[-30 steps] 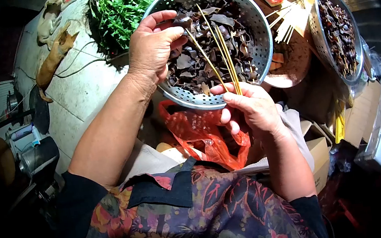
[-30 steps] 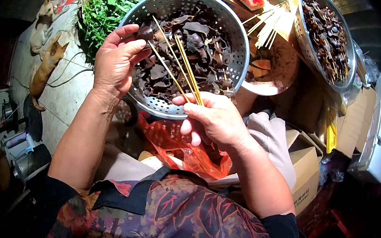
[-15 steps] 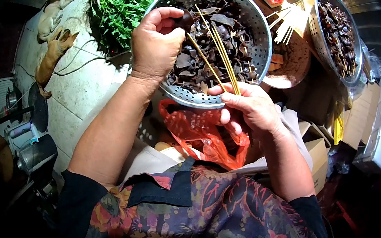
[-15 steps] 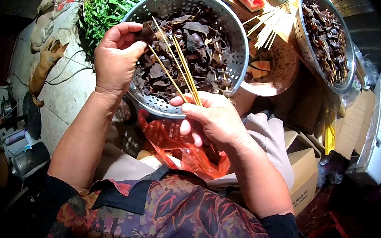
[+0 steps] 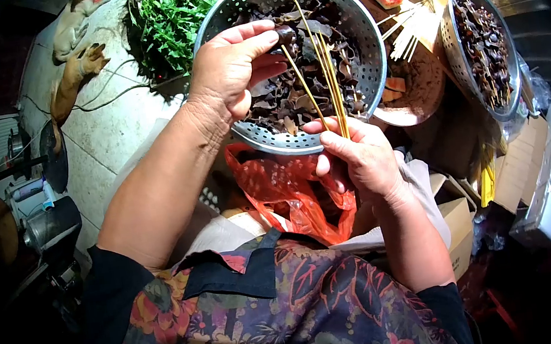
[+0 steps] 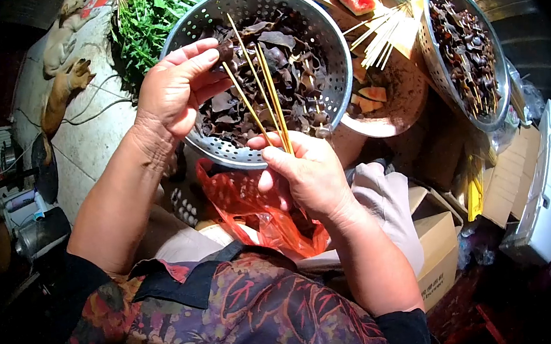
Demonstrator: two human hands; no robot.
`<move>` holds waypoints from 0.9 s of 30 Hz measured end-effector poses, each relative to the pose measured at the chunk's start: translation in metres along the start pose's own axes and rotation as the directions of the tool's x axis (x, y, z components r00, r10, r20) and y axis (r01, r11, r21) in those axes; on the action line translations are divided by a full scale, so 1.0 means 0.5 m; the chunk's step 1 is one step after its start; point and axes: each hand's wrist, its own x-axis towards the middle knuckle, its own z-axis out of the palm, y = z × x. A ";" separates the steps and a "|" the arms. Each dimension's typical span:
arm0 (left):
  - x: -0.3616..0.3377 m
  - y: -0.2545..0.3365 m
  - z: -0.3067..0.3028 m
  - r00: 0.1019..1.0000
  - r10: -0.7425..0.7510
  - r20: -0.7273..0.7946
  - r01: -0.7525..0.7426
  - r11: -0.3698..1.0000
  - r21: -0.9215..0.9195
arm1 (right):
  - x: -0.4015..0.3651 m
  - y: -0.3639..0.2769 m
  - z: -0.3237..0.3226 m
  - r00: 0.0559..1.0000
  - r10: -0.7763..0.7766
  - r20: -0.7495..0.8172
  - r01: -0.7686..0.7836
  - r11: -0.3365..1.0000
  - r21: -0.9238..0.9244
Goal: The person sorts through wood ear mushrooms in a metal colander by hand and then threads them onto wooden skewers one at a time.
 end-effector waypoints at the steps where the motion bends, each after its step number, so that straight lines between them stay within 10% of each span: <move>1: -0.001 0.001 0.000 1.000 -0.002 0.000 0.002 1.000 -0.002 | -0.001 0.002 0.000 1.000 0.003 -0.002 -0.003 1.000 -0.001; 13: 0.005 -0.021 0.001 0.987 -0.122 0.105 0.130 0.989 -0.071 | 0.011 0.004 -0.002 0.997 -0.035 -0.067 0.036 0.999 0.012; 27: 0.022 -0.004 0.001 0.964 0.252 -0.089 -0.243 0.965 0.098 | 0.011 -0.011 0.000 1.000 0.027 0.004 -0.027 1.000 -0.007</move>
